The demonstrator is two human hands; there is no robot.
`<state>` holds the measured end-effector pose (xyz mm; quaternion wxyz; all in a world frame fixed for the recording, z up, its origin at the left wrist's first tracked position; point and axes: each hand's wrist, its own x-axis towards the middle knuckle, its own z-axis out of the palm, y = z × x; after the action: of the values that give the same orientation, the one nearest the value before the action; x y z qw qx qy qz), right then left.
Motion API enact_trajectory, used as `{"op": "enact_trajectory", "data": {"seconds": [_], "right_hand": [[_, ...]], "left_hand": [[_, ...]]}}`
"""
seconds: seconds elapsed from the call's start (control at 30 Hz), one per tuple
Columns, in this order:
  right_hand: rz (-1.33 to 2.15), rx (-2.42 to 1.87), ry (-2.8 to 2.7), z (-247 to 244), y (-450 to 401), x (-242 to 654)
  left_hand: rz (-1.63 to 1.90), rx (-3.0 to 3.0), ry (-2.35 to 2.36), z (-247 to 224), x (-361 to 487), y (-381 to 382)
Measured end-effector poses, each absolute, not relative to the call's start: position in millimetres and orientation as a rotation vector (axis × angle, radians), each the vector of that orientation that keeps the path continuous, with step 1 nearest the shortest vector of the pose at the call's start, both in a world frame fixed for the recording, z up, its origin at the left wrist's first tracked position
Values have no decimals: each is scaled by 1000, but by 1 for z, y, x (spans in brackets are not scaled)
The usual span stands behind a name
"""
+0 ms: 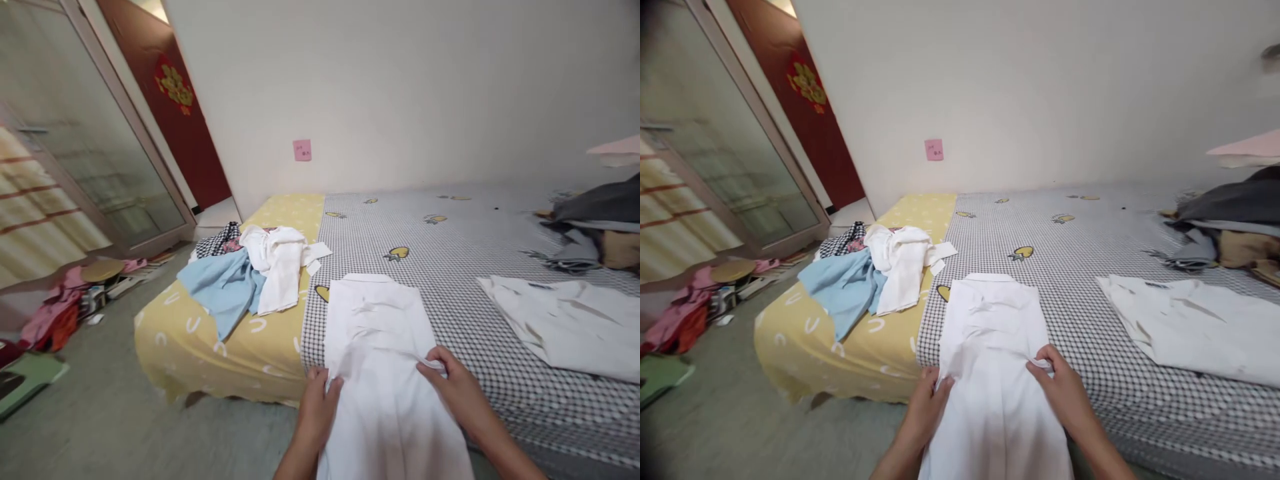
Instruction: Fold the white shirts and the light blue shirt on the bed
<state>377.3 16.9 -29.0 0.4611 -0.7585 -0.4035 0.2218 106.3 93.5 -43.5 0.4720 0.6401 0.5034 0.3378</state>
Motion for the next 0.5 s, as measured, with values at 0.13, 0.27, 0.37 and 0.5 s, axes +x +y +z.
{"op": "enact_trajectory", "data": {"seconds": [0.13,0.27,0.37,0.5], "right_hand": [[383,-2018,-1012,-35,20,375],[-155,-1914,-1354,-18,18,338],[-236,-1649,-1804,-8,27,294],[-191,-1646,-2110,-20,54,264]], "left_hand": [[771,1566,1287,-56,101,98],[751,1538,1253,-49,96,90],[754,1381,1180,-37,92,78],[783,1248,1200,-31,78,54]]}}
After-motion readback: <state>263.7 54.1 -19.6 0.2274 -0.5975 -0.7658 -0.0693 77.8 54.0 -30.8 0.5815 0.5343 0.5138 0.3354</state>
